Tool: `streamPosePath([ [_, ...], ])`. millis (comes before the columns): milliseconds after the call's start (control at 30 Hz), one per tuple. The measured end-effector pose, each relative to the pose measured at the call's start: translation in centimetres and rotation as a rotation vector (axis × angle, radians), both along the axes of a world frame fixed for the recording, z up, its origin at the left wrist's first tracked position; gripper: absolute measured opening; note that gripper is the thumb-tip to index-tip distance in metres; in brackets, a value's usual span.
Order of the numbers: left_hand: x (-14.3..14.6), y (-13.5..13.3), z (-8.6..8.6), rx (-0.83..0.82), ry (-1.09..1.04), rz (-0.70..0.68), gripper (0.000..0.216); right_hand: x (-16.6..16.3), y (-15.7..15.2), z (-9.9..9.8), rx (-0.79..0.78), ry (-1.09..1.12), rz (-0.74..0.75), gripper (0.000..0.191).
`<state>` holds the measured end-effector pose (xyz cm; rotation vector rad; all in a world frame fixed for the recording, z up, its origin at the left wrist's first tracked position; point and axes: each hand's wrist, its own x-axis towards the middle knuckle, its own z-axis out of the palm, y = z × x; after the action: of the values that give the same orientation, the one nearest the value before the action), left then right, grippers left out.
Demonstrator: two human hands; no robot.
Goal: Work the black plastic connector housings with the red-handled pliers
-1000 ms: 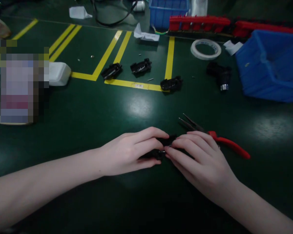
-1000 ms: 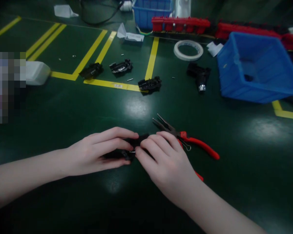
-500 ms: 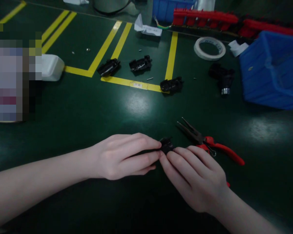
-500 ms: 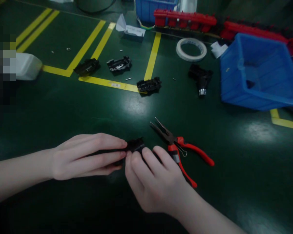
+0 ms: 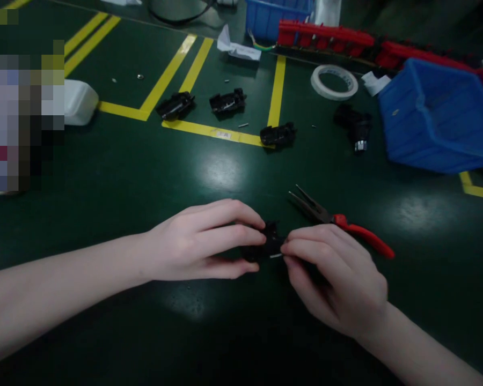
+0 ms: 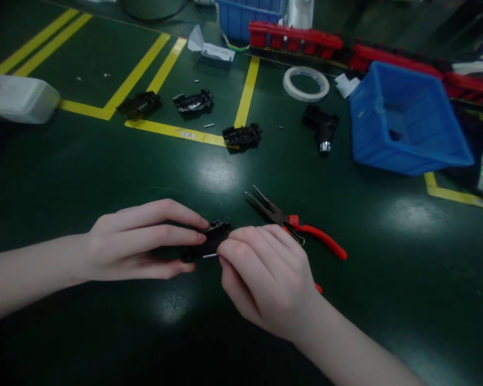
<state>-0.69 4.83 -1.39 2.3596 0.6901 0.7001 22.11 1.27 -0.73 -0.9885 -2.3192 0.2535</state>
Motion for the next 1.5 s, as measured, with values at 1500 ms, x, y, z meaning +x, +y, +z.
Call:
streamPosePath([
  [1500,-1.6,5.6,1.9,0.197,0.05,0.181,0.021,0.5,0.0,-0.8,0.066,-0.198,0.013,0.014],
])
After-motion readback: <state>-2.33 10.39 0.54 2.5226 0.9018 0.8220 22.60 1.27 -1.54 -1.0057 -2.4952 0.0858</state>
